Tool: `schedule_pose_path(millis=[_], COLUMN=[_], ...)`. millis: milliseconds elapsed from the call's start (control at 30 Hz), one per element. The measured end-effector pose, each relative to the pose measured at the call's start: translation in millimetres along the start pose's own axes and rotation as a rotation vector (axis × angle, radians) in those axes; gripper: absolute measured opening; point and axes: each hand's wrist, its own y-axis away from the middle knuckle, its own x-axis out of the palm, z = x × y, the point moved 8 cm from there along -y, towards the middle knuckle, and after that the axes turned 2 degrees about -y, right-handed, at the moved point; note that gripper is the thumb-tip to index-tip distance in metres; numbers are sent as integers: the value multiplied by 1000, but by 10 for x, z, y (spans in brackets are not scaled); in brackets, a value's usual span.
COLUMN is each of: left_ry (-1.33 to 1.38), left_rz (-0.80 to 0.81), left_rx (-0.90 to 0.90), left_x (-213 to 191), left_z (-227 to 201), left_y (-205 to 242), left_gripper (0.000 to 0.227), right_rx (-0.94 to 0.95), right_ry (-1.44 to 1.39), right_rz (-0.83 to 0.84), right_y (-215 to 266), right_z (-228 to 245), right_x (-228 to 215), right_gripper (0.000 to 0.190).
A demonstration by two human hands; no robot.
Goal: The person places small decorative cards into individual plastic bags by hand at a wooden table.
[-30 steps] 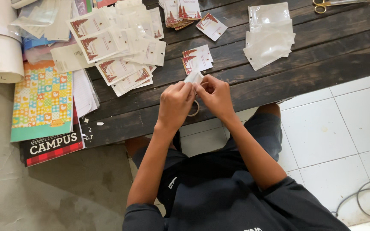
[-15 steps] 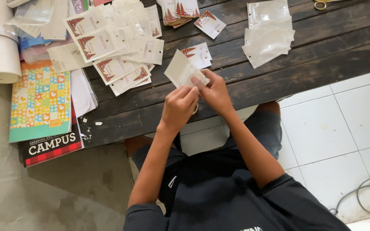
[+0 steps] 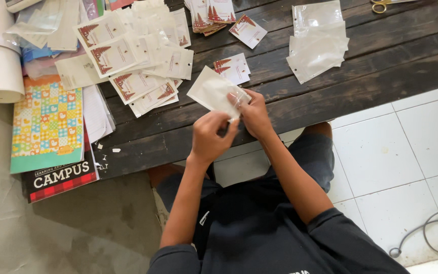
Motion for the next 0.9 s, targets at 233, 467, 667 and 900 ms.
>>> schedule_pose_path(millis=[233,467,667,900], left_ry=[623,1157,1449,1435], left_rz=[45,53,-1,-439], left_rx=[-577,-449,-468,-514], left_x=[276,495,347,134], left_z=[1002,773,516,1452], left_y=[581,320,29,179], left_gripper=[81,75,68,37], right_rx=[209,132,122,180], right_ry=[-299,-112,-37,-7], right_rz=[-17,36,103,167], right_y=[169,174,191,214], right_z=[-3,120,5,-263], right_x=[202,392,282,159], right_gripper=[14,15,17,20])
